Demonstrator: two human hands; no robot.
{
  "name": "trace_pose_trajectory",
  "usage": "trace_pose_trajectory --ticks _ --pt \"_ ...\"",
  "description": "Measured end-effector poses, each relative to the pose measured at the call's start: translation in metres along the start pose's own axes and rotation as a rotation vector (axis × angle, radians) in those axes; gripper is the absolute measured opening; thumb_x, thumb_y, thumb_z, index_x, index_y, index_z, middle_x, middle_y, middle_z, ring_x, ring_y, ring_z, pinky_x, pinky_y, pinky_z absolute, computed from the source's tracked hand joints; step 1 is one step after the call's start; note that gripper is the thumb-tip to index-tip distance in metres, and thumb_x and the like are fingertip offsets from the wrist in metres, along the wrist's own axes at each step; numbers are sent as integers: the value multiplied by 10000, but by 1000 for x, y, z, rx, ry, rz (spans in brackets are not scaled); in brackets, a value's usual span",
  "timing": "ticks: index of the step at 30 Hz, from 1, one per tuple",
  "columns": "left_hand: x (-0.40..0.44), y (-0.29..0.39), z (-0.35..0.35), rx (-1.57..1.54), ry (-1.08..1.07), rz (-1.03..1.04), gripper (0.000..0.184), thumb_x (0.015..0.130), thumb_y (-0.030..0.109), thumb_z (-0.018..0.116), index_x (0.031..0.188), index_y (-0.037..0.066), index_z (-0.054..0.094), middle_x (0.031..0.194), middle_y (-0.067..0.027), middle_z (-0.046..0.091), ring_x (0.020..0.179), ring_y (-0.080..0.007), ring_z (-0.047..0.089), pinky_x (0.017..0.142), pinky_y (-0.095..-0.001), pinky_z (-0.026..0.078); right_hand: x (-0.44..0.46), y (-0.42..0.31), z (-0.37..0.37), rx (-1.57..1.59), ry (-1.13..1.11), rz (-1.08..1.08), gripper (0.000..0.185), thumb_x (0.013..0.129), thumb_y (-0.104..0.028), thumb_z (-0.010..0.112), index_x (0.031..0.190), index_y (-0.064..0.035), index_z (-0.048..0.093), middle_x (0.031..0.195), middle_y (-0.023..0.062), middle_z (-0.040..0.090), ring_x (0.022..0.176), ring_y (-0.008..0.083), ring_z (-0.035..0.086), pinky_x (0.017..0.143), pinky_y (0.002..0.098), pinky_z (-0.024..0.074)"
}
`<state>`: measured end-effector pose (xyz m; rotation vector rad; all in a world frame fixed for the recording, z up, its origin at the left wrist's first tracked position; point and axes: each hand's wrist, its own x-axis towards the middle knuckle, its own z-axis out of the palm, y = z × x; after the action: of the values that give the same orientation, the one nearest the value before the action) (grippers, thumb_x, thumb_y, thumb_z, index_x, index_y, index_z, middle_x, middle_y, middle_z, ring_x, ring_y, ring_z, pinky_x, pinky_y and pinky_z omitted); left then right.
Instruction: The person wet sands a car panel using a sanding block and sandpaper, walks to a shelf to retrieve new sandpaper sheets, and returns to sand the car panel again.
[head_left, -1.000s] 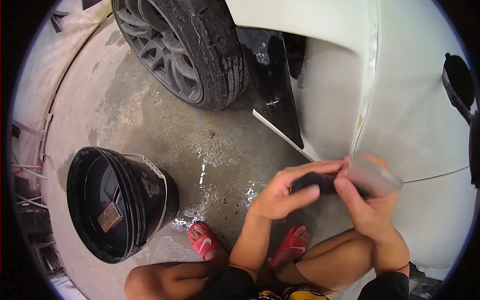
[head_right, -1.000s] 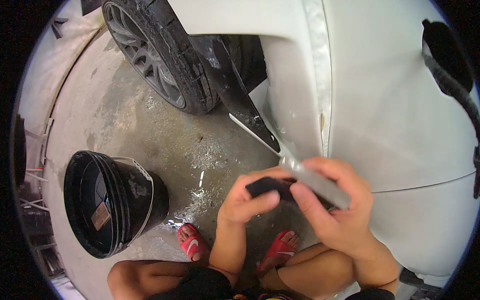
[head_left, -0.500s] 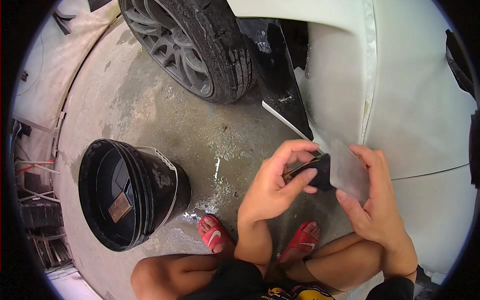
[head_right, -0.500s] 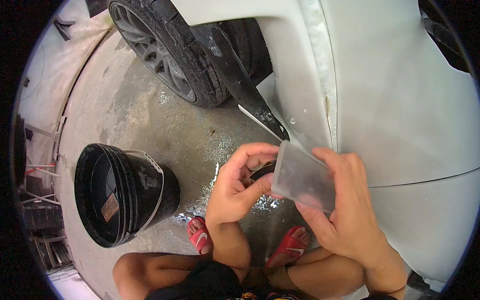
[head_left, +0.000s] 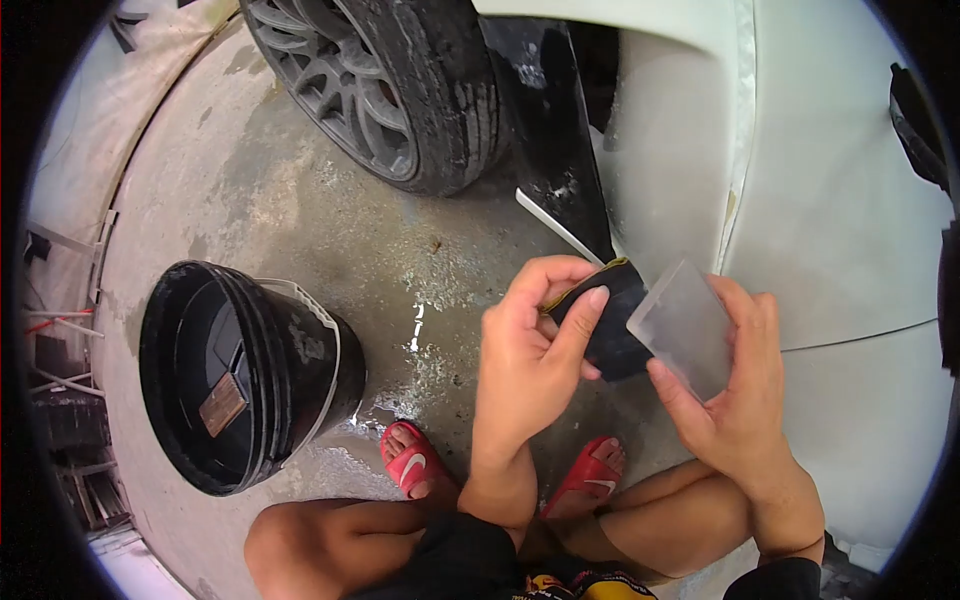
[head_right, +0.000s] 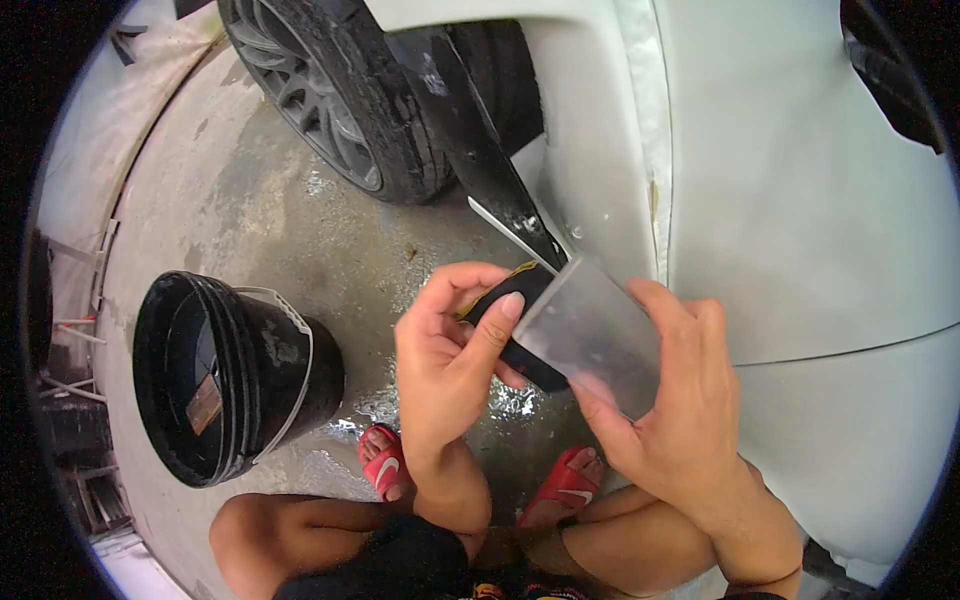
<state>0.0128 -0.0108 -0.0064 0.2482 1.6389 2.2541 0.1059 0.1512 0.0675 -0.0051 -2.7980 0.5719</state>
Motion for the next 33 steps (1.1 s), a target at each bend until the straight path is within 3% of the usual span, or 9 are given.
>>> trace_pose_trajectory --ticks 1,4,7,12,15,18,21,26,33 --pt "-1 4 4 33 81 50 155 987 86 693 1106 -11 670 941 -53 740 565 -27 582 439 -212 469 -1 -1 1 21 -15 19 761 756 -163 863 1382 25 473 1140 191 544 937 382 557 779 439 495" --pt "-3 3 7 -38 52 13 147 993 88 694 1087 -25 680 936 -45 739 574 -15 572 437 -191 421 1 -3 3 40 -41 59 784 740 -191 887 1380 12 481 1136 186 548 931 376 562 770 431 497" --pt "0 -16 5 -315 24 51 208 1038 168 650 1062 -34 691 931 -36 735 658 -17 596 540 -188 454 4 -2 5 -7 -44 85 803 741 -222 898 1390 2 480 1115 183 543 917 366 568 760 424 500" --pt "6 -25 24 -713 -91 35 458 1125 324 448 1180 -71 674 1069 -95 726 971 -108 659 886 -274 510 9 6 17 -43 71 78 815 758 -251 894 1410 -3 473 1087 176 527 906 361 571 743 425 507" --pt "6 -34 34 -852 -109 33 474 1133 318 420 1255 -88 630 1157 -125 706 1015 -139 667 905 -296 521 10 2 20 -44 92 62 845 754 -219 896 1447 -5 463 1049 121 506 878 254 507 740 346 456" --pt "1 -28 42 -888 -33 50 477 1137 315 404 1291 -91 600 1195 -135 690 1034 -146 664 906 -301 525 9 -5 24 -57 70 38 905 753 -245 899 1483 16 431 1070 140 509 914 276 529 783 365 479" --pt "-7 -26 44 -850 54 66 477 1139 314 397 1291 -91 597 1182 -129 687 1022 -138 657 896 -293 521 10 -7 25 -87 44 28 994 729 -303 911 1511 37 400 1080 183 512 900 323 567 730 410 515" --pt "-12 -38 40 -704 66 85 478 1140 317 393 1262 -88 616 1120 -104 694 972 -123 649 861 -280 518 9 -3 25 -23 -11 75 1103 702 -371 930 1557 22 354 1129 150 483 1002 283 514 865 373 471" --pt "-10 -33 44 -827 133 34 480 1137 331 401 1247 -78 626 1105 -101 699 958 -120 652 847 -273 519 11 -3 24 37 -12 76 1100 684 -372 944 1546 14 380 1217 144 452 1091 278 486 947 382 446"
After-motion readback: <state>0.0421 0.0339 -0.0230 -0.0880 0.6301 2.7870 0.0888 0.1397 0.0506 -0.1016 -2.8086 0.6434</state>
